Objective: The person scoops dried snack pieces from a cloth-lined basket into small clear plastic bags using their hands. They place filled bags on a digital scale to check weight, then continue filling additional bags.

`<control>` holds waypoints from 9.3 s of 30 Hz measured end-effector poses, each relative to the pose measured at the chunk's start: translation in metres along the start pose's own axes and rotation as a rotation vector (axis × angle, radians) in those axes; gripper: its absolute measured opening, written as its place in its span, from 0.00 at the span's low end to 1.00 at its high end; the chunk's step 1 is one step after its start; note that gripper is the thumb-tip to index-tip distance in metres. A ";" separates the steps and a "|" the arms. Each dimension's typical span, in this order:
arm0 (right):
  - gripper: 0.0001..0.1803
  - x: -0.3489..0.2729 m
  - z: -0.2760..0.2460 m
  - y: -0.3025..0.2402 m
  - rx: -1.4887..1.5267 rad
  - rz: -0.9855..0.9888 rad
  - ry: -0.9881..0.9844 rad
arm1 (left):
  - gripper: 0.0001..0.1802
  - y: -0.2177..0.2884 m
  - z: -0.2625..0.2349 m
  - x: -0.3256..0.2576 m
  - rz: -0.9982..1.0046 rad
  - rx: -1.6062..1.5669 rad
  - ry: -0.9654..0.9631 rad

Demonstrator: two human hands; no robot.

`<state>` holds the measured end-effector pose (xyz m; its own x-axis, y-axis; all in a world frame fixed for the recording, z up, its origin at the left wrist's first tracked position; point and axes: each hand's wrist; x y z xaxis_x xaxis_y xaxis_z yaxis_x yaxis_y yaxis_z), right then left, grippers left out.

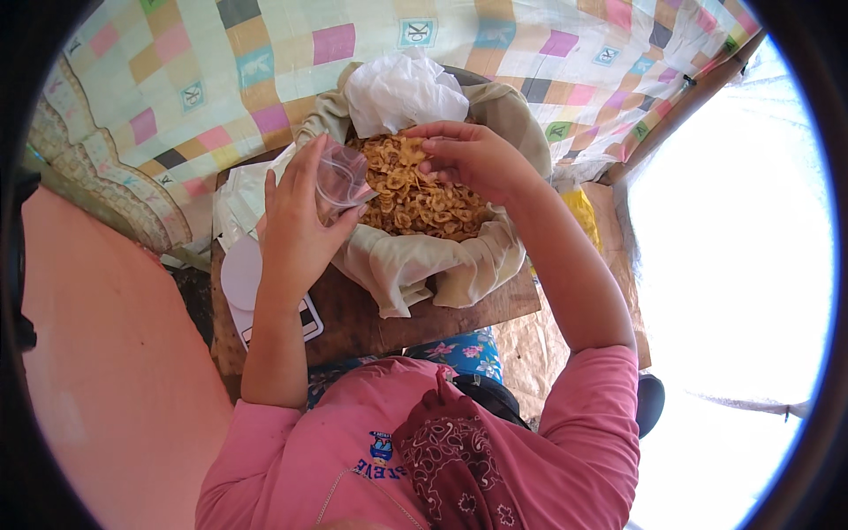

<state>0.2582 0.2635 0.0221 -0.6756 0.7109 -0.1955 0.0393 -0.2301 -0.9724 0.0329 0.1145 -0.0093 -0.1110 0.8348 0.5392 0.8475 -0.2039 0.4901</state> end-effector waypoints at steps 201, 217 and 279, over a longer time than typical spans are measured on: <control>0.40 0.031 0.009 0.027 -1.496 0.185 0.018 | 0.50 -0.012 -0.013 0.022 0.021 -0.050 0.204; 0.12 0.047 0.007 -0.022 -1.072 -0.308 0.150 | 0.47 -0.017 -0.022 0.016 -0.022 -0.069 0.226; 0.08 0.071 -0.035 -0.021 0.053 0.064 0.290 | 0.50 -0.015 0.003 0.023 0.003 0.008 0.065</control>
<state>0.2350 0.3420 0.0237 -0.4344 0.8522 -0.2917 0.0315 -0.3093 -0.9504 0.0189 0.1381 -0.0061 -0.1420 0.7991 0.5842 0.8520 -0.2019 0.4831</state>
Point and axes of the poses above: each hand's wrist, its own x-axis towards the middle knuckle, its own z-axis out of the palm, y = z × x, and after that the axes turned 1 degree about -x, right-handed
